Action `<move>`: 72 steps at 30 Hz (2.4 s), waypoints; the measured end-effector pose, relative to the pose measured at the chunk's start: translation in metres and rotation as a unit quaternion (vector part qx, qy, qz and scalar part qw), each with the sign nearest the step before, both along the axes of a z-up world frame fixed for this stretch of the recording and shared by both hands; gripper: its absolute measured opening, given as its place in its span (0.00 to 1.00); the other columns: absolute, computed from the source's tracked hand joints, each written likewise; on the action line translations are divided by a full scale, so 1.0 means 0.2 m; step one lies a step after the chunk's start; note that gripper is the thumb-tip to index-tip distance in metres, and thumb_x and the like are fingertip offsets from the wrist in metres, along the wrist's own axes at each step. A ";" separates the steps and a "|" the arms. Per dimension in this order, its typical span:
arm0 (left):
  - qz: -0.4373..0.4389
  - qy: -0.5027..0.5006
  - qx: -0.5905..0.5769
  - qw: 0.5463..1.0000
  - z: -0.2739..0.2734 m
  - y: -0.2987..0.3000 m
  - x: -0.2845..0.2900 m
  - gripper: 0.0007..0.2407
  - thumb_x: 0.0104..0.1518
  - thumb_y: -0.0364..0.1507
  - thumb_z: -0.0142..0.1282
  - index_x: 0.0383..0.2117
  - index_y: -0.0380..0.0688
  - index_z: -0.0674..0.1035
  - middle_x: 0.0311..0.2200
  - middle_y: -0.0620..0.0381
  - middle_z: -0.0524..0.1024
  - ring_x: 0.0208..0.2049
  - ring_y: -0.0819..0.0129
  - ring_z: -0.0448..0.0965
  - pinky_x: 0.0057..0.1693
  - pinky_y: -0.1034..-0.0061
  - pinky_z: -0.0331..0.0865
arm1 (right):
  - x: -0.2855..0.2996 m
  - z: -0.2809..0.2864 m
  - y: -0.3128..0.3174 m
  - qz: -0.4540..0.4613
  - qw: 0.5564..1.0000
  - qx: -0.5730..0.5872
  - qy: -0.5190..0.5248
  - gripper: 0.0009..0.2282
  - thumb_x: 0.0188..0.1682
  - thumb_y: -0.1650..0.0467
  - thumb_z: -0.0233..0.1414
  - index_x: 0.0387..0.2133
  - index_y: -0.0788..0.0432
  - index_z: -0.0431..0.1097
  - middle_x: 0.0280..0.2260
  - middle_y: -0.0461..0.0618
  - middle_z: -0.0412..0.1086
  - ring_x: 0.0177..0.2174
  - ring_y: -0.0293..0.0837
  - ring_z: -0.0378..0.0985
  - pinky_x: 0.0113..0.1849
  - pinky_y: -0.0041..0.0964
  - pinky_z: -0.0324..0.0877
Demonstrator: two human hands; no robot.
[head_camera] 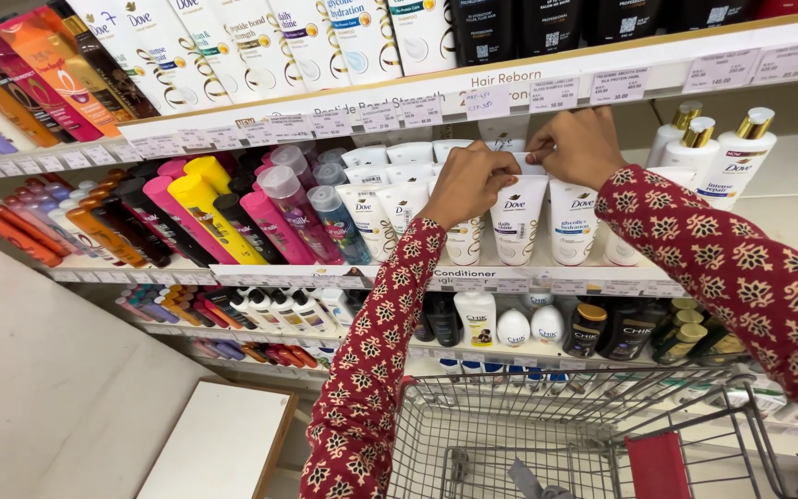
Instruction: The recorder is selecting and cleaning Dove shampoo/conditioner bottles in a store and placing them in a cart.
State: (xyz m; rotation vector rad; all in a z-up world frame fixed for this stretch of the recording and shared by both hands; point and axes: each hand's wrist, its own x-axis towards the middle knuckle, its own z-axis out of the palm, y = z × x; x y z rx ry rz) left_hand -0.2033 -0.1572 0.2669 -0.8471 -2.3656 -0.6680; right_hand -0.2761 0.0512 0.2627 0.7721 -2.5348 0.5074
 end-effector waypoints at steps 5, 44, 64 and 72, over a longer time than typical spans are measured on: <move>0.001 -0.017 0.002 1.000 0.01 -0.01 -0.01 0.04 0.51 0.25 0.65 0.32 0.45 0.86 0.26 0.52 0.83 0.35 0.58 0.80 0.45 0.65 0.74 | 0.00 0.00 0.00 -0.008 0.999 -0.007 -0.042 0.05 0.45 0.66 0.64 0.32 0.49 0.83 0.27 0.48 0.80 0.32 0.42 0.78 0.54 0.46 0.52; 0.098 0.114 0.101 0.984 -0.70 0.03 0.77 0.07 0.59 0.27 0.64 0.40 0.40 0.83 0.33 0.56 0.79 0.39 0.60 0.76 0.52 0.63 0.69 | 0.97 -0.76 0.18 0.039 0.959 -0.192 0.207 0.05 0.55 0.79 0.55 0.41 0.61 0.76 0.42 0.50 0.75 0.46 0.50 0.72 0.51 0.45 0.61; 0.011 -0.675 -0.240 0.698 -2.70 -0.01 1.80 0.35 0.58 0.62 0.41 0.61 0.50 0.72 0.27 0.53 0.83 0.28 0.63 0.84 0.35 0.66 0.73 | 2.23 -2.84 1.02 -0.130 0.821 0.405 -0.381 0.42 0.49 0.43 0.50 0.73 0.53 0.55 0.69 0.59 0.55 0.71 0.55 0.47 0.69 0.58 0.42; 0.054 -0.554 -0.174 0.813 -2.65 0.04 1.85 0.28 0.63 0.56 0.38 0.32 0.46 0.83 0.10 0.57 0.73 0.12 0.66 0.75 0.26 0.67 0.69 | 2.11 -2.58 0.92 -0.093 0.677 0.598 -0.419 0.33 0.51 0.45 0.38 0.68 0.45 0.51 0.70 0.41 0.45 0.70 0.41 0.36 0.65 0.50 0.29</move>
